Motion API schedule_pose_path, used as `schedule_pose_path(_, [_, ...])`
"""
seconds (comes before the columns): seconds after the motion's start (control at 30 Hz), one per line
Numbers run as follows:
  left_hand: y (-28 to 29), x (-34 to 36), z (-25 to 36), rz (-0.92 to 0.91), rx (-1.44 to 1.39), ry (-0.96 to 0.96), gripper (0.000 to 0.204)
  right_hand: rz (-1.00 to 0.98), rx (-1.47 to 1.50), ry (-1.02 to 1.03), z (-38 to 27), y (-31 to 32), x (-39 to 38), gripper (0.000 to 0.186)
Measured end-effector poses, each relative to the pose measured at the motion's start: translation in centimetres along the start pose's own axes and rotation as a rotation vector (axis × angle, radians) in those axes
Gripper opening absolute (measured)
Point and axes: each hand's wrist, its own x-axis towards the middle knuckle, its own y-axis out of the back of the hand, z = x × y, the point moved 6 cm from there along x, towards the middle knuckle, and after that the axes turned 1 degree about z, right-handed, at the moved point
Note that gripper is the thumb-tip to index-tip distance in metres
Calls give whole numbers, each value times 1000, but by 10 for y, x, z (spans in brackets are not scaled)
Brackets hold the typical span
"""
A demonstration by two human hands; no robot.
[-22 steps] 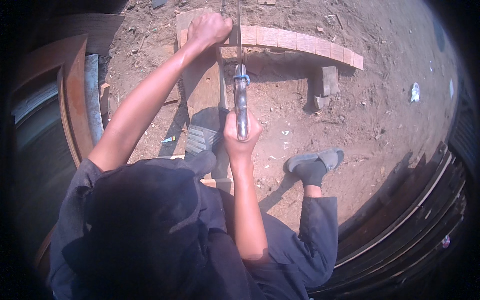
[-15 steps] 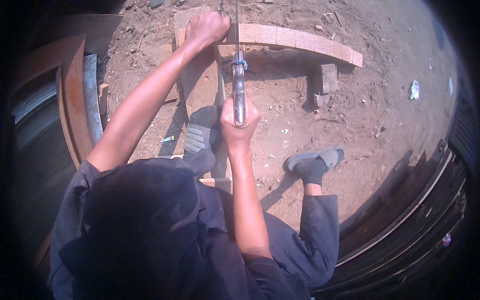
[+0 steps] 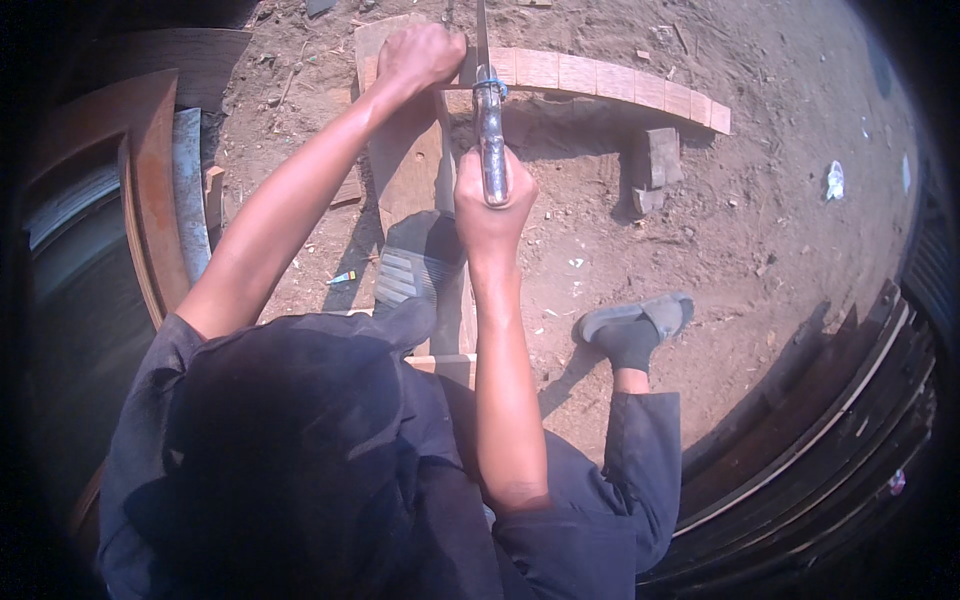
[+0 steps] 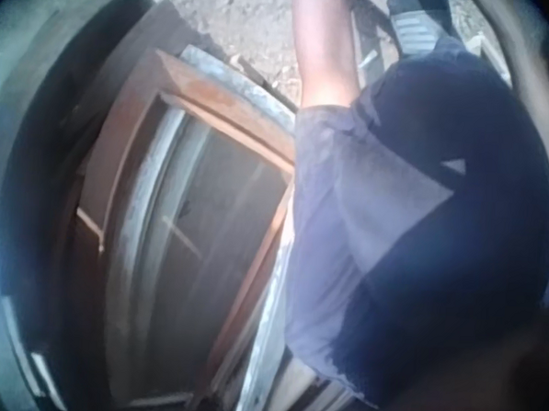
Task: The person sits on the ground and uses a hand saw to cut a small piece of wood resting on a wooden support. The person holds the wood with the left hand and saws with the right hand, periodically adjusting the wood's position.
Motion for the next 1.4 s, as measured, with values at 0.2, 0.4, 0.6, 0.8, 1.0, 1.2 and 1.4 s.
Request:
schedule_pose_path(0.2, [1, -2, -4, 14, 18, -8, 45, -16, -110, -82, 15, 43, -69, 10])
schedule_pose_path(0.4, [0, -2, 2, 10, 26, 37, 45, -28, 7, 41, -5, -4, 15, 18])
schedule_pose_path(0.6, [2, -3, 1, 8, 21, 18, 45, 0, -100, -29, 16, 34, -75, 14])
schedule_pose_path(0.8, [2, -1, 4, 95, 30, 9, 42, -27, -5, 4, -4, -2, 5, 17])
schedule_pose_path(1.0, [2, -3, 1, -66, -5, 89, 43, -59, -105, -113, -24, 31, -46, 14])
schedule_pose_path(1.2, [-3, -1, 1, 26, 32, 42, 42, -74, -98, -108, -36, 21, -40, 15])
schedule_pose_path(1.4, [-4, -1, -4, -157, 39, 150, 42, -76, -98, -167, -28, 39, -33, 18])
